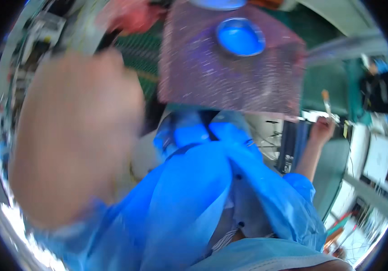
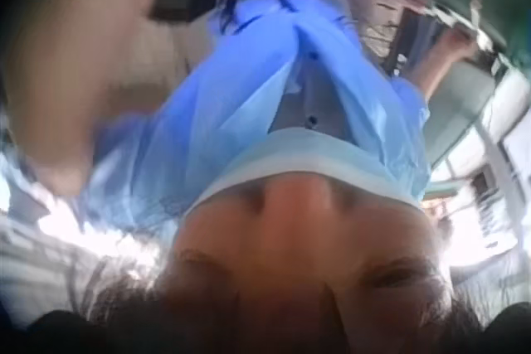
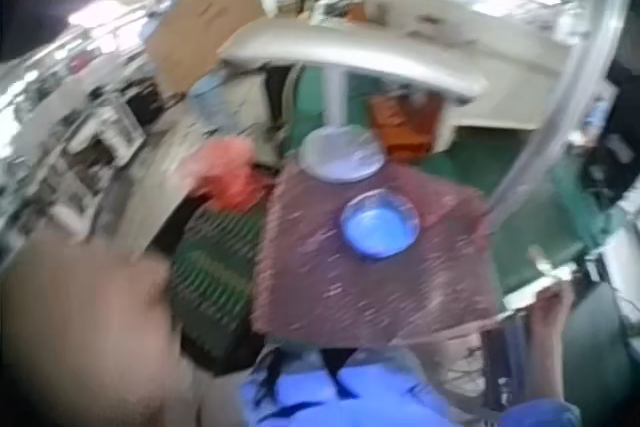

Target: Applying a liquid coating to printed circuit boards using a brush in an electronics factory.

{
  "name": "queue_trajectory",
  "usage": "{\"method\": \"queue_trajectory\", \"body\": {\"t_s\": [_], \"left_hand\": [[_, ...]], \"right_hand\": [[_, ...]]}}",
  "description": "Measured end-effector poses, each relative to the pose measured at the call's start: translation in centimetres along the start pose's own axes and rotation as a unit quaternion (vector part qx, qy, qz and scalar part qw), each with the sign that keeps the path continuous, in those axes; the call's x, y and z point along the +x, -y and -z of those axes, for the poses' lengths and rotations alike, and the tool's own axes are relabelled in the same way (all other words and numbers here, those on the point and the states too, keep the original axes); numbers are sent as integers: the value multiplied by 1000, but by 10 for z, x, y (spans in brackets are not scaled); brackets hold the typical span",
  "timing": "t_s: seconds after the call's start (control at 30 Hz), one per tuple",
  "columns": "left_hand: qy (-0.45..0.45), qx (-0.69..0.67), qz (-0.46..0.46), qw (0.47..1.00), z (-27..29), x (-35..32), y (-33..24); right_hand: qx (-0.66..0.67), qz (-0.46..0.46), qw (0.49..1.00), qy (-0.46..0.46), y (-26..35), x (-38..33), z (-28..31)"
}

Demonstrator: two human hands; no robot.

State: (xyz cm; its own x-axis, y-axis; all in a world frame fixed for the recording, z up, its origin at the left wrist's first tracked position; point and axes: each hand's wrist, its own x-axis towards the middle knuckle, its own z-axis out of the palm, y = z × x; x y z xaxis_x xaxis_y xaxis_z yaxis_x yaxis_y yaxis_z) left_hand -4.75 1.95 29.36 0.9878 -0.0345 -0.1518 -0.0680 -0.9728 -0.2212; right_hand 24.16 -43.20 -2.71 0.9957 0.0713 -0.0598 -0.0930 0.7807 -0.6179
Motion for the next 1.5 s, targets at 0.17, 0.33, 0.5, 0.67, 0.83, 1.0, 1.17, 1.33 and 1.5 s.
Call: {"method": "queue_trajectory", "body": {"t_s": [0.17, 0.33, 0.5, 0.67, 0.83, 1.0, 1.17, 1.33, 1.5], "left_hand": [[200, -54, 236, 949, -170, -32, 112], [304, -218, 234, 898, -363, -89, 125], [78, -329, 339, 878, -459, -99, 67], [-16, -242, 278, 930, -474, -80, 39], [-14, -177, 157, 972, -465, -61, 40], [19, -134, 83, 987, -462, -49, 50], [42, -118, 3, 992, -460, -37, 61], [64, -133, -23, 989, -445, -36, 71], [61, -97, -36, 993, -421, -49, 91]], "right_hand": [[24, -25, 998, 50, 4, 14, 18], [89, -62, 994, 32, 10, 22, 27], [52, -44, 997, 20, 13, 28, 33], [3, -12, 1000, 6, 15, 31, 38], [2, -12, 1000, 7, 17, 32, 38], [-8, -27, 999, 21, 19, 35, 40], [-18, -21, 1000, -11, 21, 38, 42], [-25, -9, 999, -21, 20, 38, 39], [-43, -8, 998, -52, 19, 36, 33]]}}
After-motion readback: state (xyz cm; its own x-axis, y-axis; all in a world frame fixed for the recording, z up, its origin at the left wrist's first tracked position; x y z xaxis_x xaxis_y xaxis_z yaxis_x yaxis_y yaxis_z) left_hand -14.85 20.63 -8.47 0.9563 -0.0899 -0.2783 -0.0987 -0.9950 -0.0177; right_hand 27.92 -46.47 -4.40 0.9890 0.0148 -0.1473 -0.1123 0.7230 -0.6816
